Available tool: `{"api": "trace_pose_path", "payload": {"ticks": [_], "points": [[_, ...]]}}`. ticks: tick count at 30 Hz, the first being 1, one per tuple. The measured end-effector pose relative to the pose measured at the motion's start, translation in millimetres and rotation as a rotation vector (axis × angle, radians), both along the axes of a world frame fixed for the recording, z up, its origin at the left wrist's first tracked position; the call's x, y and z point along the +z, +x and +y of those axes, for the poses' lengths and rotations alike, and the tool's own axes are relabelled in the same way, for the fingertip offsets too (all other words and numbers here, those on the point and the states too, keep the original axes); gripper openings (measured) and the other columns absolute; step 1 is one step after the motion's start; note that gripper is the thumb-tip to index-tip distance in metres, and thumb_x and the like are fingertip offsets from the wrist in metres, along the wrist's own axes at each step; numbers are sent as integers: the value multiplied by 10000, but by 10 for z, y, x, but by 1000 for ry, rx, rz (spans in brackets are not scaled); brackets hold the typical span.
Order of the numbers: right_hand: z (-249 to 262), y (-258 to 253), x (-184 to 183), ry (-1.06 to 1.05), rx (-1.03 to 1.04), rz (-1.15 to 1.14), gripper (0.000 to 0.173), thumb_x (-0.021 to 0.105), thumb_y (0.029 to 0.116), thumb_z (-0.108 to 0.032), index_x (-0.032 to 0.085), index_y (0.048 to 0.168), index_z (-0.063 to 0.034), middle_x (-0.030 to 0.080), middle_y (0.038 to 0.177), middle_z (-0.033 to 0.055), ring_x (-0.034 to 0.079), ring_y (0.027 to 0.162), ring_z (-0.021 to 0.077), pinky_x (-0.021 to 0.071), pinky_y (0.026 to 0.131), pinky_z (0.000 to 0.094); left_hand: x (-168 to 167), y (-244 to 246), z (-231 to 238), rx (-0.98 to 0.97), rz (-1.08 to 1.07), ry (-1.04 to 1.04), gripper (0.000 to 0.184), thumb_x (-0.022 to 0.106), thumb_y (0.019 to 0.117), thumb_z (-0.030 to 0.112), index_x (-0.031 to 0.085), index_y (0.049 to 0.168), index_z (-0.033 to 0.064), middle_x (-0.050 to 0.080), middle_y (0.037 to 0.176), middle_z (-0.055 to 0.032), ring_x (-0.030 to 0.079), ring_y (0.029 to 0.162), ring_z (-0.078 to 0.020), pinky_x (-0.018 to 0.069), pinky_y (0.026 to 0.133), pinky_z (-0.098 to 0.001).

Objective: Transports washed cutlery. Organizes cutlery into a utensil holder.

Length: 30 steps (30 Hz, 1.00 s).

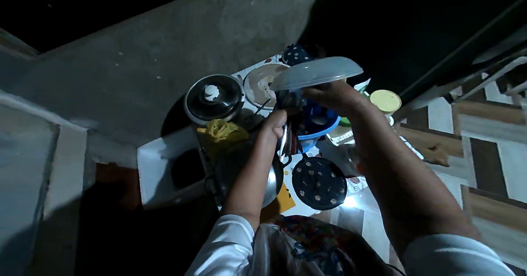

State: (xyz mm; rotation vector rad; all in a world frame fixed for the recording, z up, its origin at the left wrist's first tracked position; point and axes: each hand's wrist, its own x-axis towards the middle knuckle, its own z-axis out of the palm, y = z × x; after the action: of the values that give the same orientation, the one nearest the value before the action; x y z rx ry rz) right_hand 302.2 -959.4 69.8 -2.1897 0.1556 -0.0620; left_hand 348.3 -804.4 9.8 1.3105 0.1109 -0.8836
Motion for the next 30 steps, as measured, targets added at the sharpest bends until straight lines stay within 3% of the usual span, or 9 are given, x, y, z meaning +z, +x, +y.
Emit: {"api": "trace_pose_path", "payload": {"ticks": [3,7,12,15,18,22,25,28,30], "points": [[12,31,130,-127,181,123,229,703,974,-150,686,1067,59,687,981,185,649,913,271,519,902,497,-29,-32,2,-26,29,-9,135,577,1023,159,615,1105,59,640,862,-52,616,709,-141,548,626,-313],[6,66,160,-198,188,99,243,721,961,-169,687,1030,61,677,917,184,641,851,283,524,853,516,-11,-75,-36,-21,26,23,164,609,1005,132,614,1145,47,655,895,-72,630,733,-155,558,653,-326],[2,207,132,-276,179,130,257,734,949,-172,684,1046,60,676,995,232,645,965,368,487,927,595,43,-144,-26,-83,-80,281,310,579,1013,170,563,1293,36,620,1112,-137,610,944,-218,533,786,-406],[-52,310,94,-376,262,127,268,733,945,-158,669,1062,74,660,1002,254,629,980,390,470,940,599,142,-161,-62,3,-71,281,214,544,1043,120,588,1219,8,617,1059,-125,594,922,-200,524,798,-382],[-26,345,247,-458,300,196,229,667,986,-127,666,1079,82,658,1036,267,624,1014,407,456,952,612,54,-140,-23,29,-74,204,287,634,1003,152,592,1255,22,634,1117,-125,599,998,-212,520,864,-415],[-100,369,471,-444,290,284,274,618,1033,-193,631,1131,63,665,1020,240,662,925,370,519,862,578,-66,-43,18,22,1,-18,212,614,1014,222,616,1167,75,659,895,-50,638,745,-132,564,657,-311],[-263,357,578,-452,289,164,244,630,1011,-100,644,1192,63,666,1136,266,648,1061,410,488,956,597,-72,-18,47,3,58,-176,194,569,1040,259,614,1134,96,658,820,-29,634,648,-107,557,566,-262],[-365,280,777,-514,218,145,242,538,1048,-57,647,1235,51,650,1217,287,612,1168,451,438,1020,627,-56,-15,109,56,28,-102,138,578,1028,200,619,1096,87,659,828,-35,639,691,-116,560,616,-289],[-485,292,751,-579,155,107,227,530,1045,-69,670,1202,19,664,1189,285,620,1149,478,447,980,674,-53,4,141,100,-13,-35,114,568,1023,173,619,981,80,619,733,-15,601,600,-93,534,542,-251]]}}
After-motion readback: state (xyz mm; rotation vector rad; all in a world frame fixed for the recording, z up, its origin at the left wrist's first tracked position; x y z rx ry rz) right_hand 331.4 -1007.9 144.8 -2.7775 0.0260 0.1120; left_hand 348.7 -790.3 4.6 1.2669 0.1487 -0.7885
